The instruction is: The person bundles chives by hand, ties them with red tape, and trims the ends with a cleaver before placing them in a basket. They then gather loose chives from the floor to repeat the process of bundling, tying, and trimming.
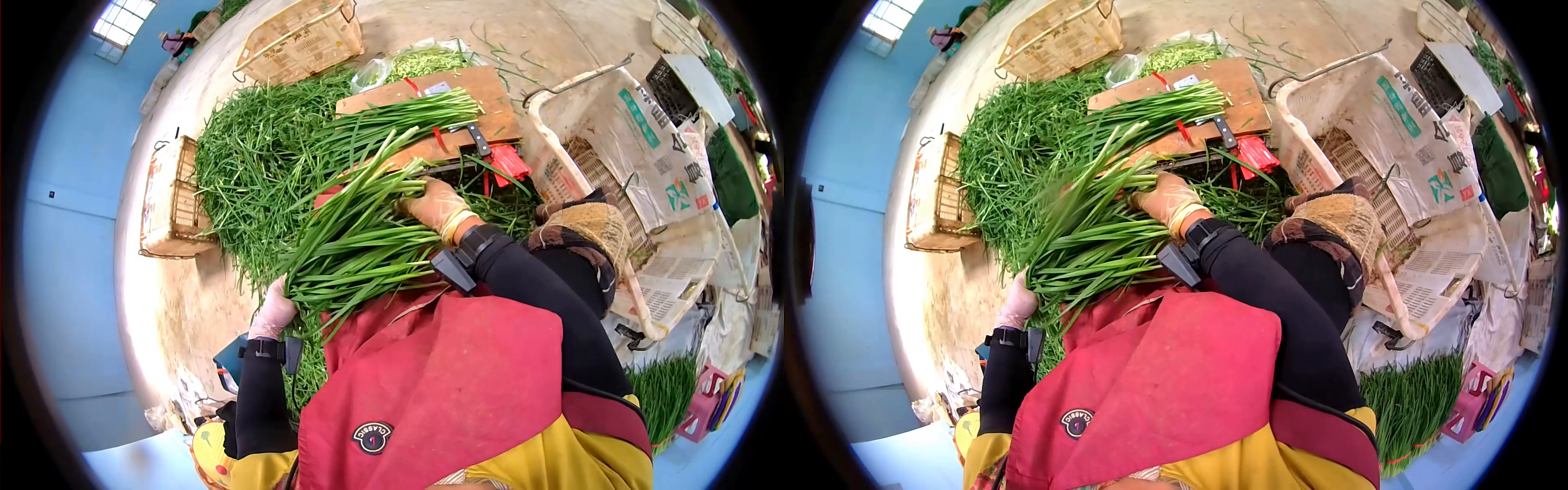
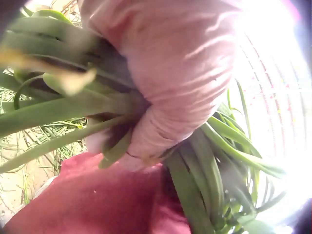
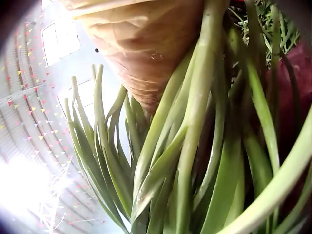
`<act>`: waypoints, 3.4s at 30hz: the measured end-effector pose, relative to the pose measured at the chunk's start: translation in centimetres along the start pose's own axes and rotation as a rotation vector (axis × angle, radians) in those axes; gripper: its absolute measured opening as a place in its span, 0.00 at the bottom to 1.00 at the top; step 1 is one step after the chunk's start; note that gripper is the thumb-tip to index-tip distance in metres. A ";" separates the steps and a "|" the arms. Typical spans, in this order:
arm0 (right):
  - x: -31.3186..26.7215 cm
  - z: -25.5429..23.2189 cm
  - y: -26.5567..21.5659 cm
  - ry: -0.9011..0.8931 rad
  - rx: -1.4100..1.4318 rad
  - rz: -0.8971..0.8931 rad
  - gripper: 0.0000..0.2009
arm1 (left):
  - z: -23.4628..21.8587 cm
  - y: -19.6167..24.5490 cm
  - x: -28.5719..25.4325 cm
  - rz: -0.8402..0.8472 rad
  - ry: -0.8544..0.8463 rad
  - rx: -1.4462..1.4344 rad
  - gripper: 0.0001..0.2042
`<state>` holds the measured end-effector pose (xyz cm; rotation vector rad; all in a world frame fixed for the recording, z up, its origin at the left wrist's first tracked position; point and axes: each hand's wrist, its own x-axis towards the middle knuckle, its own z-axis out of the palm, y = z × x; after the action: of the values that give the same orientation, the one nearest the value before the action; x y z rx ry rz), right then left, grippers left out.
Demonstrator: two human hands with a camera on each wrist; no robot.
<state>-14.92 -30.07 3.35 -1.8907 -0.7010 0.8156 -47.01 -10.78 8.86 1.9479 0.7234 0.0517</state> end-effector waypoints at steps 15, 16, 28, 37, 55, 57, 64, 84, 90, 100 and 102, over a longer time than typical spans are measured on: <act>-1.6 -11.3 8.7 -0.300 -0.946 0.277 0.24 | 0.0 -1.0 0.1 -0.001 0.064 0.076 0.15; -2.1 -11.8 6.9 -0.349 -0.949 0.269 0.30 | -0.1 -1.7 0.3 0.000 0.060 0.074 0.15; 2.5 -8.5 9.3 -0.040 -0.782 -0.556 0.13 | 0.0 0.8 0.1 -0.006 -0.049 -0.028 0.15; -3.5 -4.5 8.1 -0.528 0.638 -0.040 0.30 | 0.8 2.9 -0.7 -0.314 -0.122 -0.324 0.18; -5.2 -10.5 2.1 0.137 0.606 -0.106 0.13 | 2.9 4.1 -3.9 -0.458 -0.541 -0.680 0.26; -5.0 -10.8 2.5 0.188 0.485 -0.218 0.14 | 2.9 4.3 -3.7 -0.472 -0.535 -0.664 0.26; -6.4 -11.5 0.7 -0.179 0.401 -0.133 0.17 | 3.1 4.8 -3.7 -0.468 -0.508 -0.642 0.26; -3.8 -10.6 -1.8 0.080 0.031 -0.343 0.10 | 2.0 2.4 -3.8 -0.563 -0.488 -0.577 0.18; -2.4 -8.2 -2.6 -0.150 -0.482 -0.364 0.12 | 1.9 3.8 -4.3 -0.581 -0.434 -0.507 0.18; 2.3 -19.1 5.1 0.220 0.095 -0.219 0.05 | 2.1 4.2 -3.9 -0.410 -0.525 -0.447 0.17; 1.5 -20.3 1.9 -0.010 0.517 -0.145 0.10 | 2.5 3.6 -4.1 -0.295 -0.492 -0.423 0.19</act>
<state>1.98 -40.38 8.28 -1.3572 -0.5594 0.8203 -47.83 -15.96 11.72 1.3581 0.6003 -0.4109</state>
